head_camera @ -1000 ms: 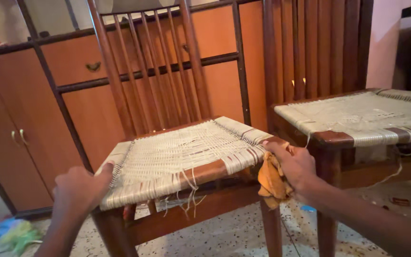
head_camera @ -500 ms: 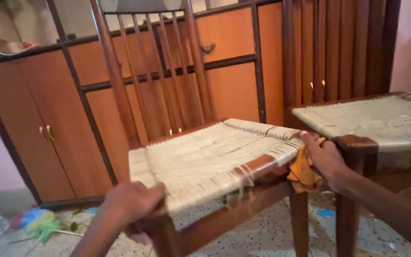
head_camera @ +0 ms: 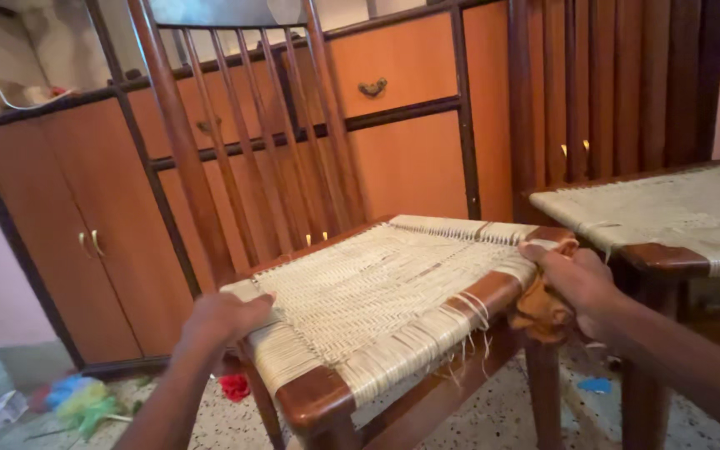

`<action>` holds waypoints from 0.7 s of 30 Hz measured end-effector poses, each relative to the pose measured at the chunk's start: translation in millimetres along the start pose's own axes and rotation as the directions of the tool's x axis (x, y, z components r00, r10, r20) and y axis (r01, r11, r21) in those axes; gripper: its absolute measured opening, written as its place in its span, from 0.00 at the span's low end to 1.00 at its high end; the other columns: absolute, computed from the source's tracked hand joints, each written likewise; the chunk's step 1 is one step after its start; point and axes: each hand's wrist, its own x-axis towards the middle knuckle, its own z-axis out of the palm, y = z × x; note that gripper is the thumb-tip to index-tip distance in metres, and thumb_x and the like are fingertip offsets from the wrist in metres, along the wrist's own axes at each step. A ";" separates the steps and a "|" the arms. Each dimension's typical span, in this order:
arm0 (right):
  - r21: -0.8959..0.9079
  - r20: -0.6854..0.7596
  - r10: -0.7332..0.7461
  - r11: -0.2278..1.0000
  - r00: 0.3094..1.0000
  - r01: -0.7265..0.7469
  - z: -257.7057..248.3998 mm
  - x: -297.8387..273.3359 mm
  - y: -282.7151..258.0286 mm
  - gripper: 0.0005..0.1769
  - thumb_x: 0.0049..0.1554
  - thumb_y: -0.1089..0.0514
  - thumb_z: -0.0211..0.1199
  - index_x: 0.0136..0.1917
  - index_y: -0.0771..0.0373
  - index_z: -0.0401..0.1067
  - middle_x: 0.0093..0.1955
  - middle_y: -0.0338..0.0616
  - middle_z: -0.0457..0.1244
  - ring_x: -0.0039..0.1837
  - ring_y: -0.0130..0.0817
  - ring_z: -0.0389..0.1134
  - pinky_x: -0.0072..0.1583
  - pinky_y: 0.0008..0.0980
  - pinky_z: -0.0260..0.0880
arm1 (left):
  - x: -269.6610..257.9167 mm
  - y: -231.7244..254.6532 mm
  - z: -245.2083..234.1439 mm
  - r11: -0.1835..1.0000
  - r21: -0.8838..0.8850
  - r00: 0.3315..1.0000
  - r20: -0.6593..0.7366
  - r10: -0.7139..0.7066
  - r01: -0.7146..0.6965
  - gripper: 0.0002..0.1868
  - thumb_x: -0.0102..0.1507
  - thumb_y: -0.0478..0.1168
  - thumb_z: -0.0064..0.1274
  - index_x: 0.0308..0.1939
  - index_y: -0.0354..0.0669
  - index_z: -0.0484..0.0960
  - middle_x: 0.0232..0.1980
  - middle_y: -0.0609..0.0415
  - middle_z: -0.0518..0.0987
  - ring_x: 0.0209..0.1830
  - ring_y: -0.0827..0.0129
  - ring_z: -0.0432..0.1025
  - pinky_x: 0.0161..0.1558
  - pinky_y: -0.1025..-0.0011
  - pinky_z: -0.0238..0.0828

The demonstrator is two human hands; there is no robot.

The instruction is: The person wipes the wooden spindles, the woven seat, and the legs of a chair with a cloth, moving the chair to reach different sides.

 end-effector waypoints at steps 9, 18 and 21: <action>-0.148 -0.151 -0.225 0.968 0.963 0.203 15.2 53.6 17.7 0.36 0.58 0.40 0.66 0.59 0.78 0.70 0.54 0.61 0.69 0.48 0.46 0.74 0.46 0.44 0.76 | -13.7 12.9 36.9 0.651 -0.735 0.980 0.100 -0.170 0.188 0.25 0.61 0.52 0.59 0.36 0.26 0.83 0.33 0.43 0.81 0.24 0.62 0.73 0.24 0.64 0.70; -0.144 -0.031 -0.247 0.960 0.969 0.240 -2.7 105.7 22.8 0.36 0.56 0.40 0.65 0.58 0.78 0.71 0.53 0.63 0.70 0.46 0.48 0.73 0.46 0.45 0.75 | -108.9 40.4 10.8 0.703 -0.662 0.964 0.128 -0.235 0.259 0.31 0.63 0.55 0.57 0.33 0.20 0.81 0.27 0.44 0.80 0.12 0.64 0.68 0.15 0.64 0.60; -0.274 -0.065 -0.332 0.913 0.941 0.303 -9.8 118.1 31.2 0.39 0.57 0.36 0.65 0.57 0.79 0.73 0.52 0.61 0.70 0.47 0.44 0.73 0.48 0.43 0.73 | -138.7 36.9 1.0 0.686 -0.679 0.965 0.185 -0.186 0.262 0.33 0.63 0.57 0.57 0.33 0.21 0.77 0.25 0.44 0.76 0.09 0.61 0.65 0.12 0.63 0.57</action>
